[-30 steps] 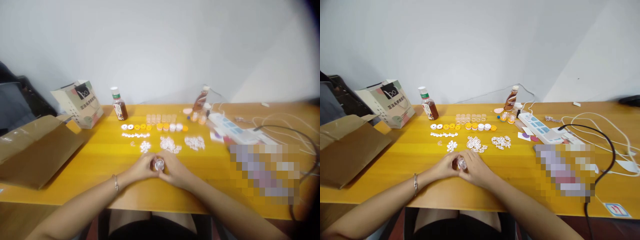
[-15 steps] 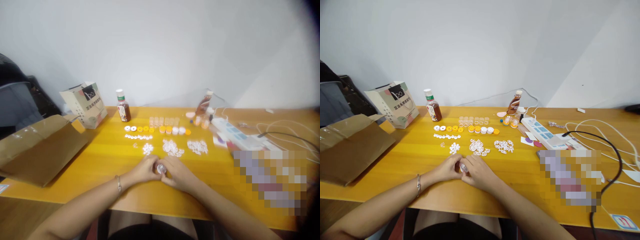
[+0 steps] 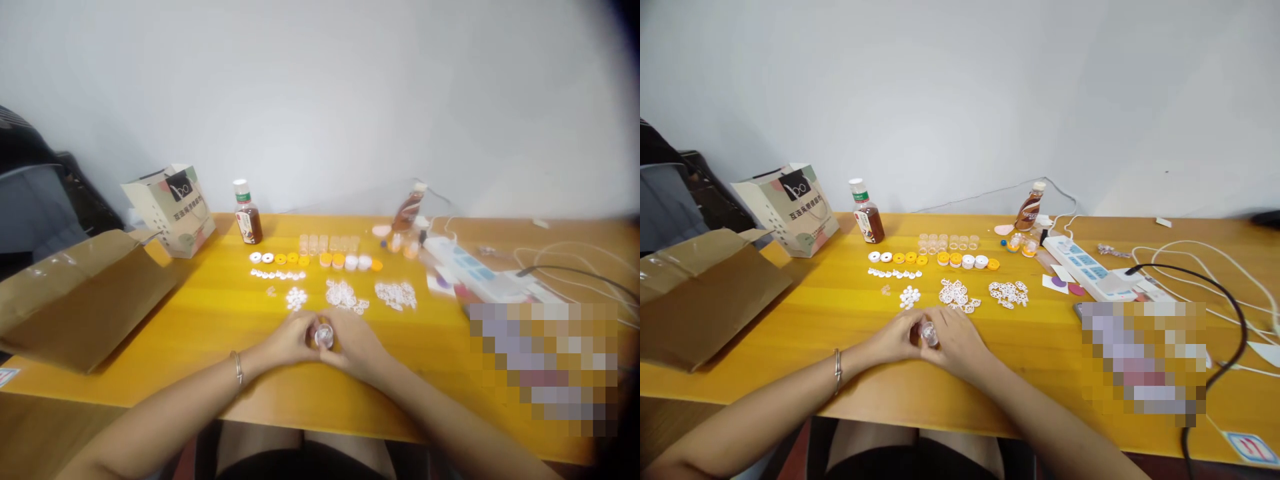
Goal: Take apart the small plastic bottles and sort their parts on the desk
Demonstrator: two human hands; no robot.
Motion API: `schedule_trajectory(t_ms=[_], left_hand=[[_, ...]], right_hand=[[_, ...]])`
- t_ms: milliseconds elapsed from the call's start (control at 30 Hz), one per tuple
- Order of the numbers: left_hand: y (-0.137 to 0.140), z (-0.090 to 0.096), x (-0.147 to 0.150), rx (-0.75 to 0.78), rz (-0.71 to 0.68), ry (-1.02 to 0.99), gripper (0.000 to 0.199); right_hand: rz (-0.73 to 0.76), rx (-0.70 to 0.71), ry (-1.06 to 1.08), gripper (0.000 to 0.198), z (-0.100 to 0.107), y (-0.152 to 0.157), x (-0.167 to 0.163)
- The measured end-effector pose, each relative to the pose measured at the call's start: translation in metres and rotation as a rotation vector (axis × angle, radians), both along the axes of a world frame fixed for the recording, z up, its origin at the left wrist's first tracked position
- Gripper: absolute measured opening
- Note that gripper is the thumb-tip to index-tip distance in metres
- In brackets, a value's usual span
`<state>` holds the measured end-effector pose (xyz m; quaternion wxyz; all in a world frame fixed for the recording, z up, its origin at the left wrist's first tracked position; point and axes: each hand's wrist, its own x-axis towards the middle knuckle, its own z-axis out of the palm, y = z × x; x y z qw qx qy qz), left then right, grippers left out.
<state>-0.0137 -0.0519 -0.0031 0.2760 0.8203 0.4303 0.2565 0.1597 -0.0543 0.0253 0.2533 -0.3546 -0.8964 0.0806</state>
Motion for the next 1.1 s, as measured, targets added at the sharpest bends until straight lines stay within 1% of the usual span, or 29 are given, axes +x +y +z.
schedule_trajectory(t_ms=[67,133,200,267,367,500,533,600,667,700,767,867,933,1033,1100], left_hand=[[0.0,0.0,0.0,-0.005,0.01,0.005,0.021],[0.0,0.0,0.0,-0.003,0.023,0.009,0.022],[0.001,-0.001,0.0,-0.004,0.022,0.011,0.021],[0.001,-0.001,0.0,-0.006,0.014,0.013,0.021],[0.0,0.0,0.0,0.005,0.015,0.011,0.022],[0.0,0.002,0.001,0.004,0.013,0.013,0.022],[0.0,0.002,0.0,0.004,0.016,0.015,0.022],[0.0,0.002,0.0,0.004,0.026,0.018,0.023],[0.0,0.002,0.0,-0.004,0.03,0.015,0.023],[-0.001,0.002,0.0,-0.008,0.031,0.011,0.023],[-0.002,0.002,0.0,-0.009,0.032,0.004,0.022],[-0.003,0.003,0.0,0.007,0.031,-0.001,0.023],[-0.004,0.004,0.001,0.01,0.03,0.001,0.024],[-0.004,0.005,0.001,0.008,0.029,0.003,0.025],[-0.004,0.005,0.0,0.005,0.027,0.001,0.025]], right_hand=[[0.003,-0.015,0.005,0.03,-0.001,0.001,-0.001],[-0.01,-0.056,0.006,0.025,-0.002,0.001,-0.001],[0.033,-0.085,0.004,0.02,-0.002,0.001,0.0],[0.06,-0.085,0.007,0.024,-0.002,0.001,0.0],[-0.006,-0.102,-0.008,0.02,0.0,0.001,0.001],[0.038,-0.129,-0.019,0.023,0.002,0.002,0.0],[0.033,-0.128,-0.023,0.021,0.002,0.002,0.0],[0.036,-0.11,-0.032,0.013,0.0,0.002,0.001],[0.073,-0.06,0.004,0.01,-0.002,0.001,0.004],[0.079,-0.024,0.053,0.013,-0.002,0.002,0.006],[0.007,0.041,0.198,0.017,0.0,0.005,0.011],[-0.187,0.058,0.388,0.022,0.017,0.026,0.022],[-0.307,0.025,0.427,0.025,0.033,0.054,0.028],[-0.446,-0.033,0.388,0.029,0.053,0.107,0.031],[-0.526,-0.095,0.27,0.028,0.058,0.141,0.027]])
